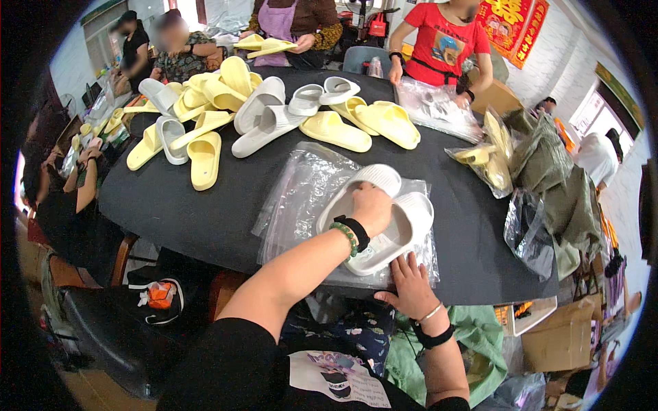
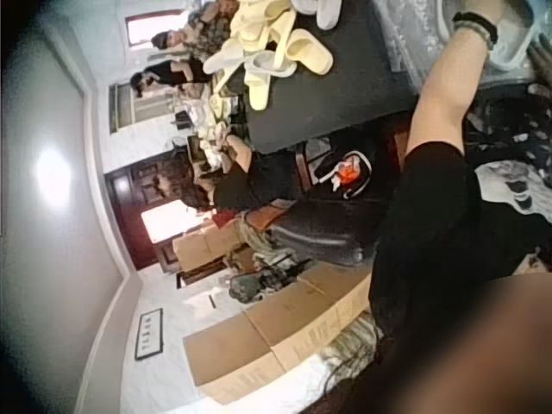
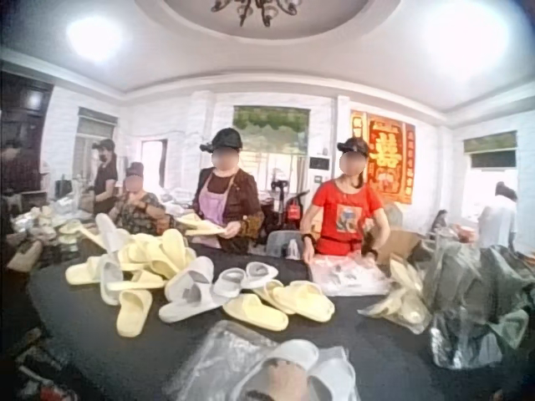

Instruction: Packing various colors of rubber slippers/slides into plastic bags and placing them in a larger sack.

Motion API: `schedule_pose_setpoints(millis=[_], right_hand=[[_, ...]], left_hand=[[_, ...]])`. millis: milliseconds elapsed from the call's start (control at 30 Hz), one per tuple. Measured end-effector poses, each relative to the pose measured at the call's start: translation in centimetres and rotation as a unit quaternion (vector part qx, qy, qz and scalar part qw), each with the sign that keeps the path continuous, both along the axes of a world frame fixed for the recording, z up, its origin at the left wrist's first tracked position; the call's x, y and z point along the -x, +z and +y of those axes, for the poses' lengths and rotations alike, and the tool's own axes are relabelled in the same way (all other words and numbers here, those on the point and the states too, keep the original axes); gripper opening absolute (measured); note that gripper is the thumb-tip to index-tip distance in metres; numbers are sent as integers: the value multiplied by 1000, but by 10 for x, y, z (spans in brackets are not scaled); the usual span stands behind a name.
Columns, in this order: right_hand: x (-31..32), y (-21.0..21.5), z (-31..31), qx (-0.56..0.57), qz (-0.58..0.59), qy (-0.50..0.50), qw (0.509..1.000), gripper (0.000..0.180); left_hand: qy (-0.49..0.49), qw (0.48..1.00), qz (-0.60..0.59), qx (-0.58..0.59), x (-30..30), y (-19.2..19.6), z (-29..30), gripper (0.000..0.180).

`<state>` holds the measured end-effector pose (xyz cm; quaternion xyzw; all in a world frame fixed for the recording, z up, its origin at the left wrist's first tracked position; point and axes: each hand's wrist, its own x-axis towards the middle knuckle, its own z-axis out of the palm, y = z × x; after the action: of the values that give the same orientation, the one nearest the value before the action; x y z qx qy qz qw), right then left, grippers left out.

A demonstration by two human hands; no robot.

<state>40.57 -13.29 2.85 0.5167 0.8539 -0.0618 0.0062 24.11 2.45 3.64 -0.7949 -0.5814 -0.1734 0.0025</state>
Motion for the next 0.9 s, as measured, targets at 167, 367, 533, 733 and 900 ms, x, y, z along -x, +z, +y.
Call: schedule_pose_setpoints(millis=[167, 367, 533, 733, 900], right_hand=[[-2, -12, -3, -24, 12, 0, 1000, 98], [-6, -14, -4, -26, 23, -11, 999, 99], [-4, -15, -4, -18, 30, -12, 999, 98], [-2, -17, -5, 10, 48, -17, 999, 98], [-7, -20, -10, -5, 50, -15, 999, 100]], left_hand=[[70, 997, 6, 31, 49, -13, 19, 29], [203, 977, 31, 54, 189, -8, 21, 37], [277, 957, 44, 79, 268, -6, 3, 43], [264, 963, 27, 51, 258, 21, -31, 38], [139, 986, -82, -39, 197, 59, -59, 32]])
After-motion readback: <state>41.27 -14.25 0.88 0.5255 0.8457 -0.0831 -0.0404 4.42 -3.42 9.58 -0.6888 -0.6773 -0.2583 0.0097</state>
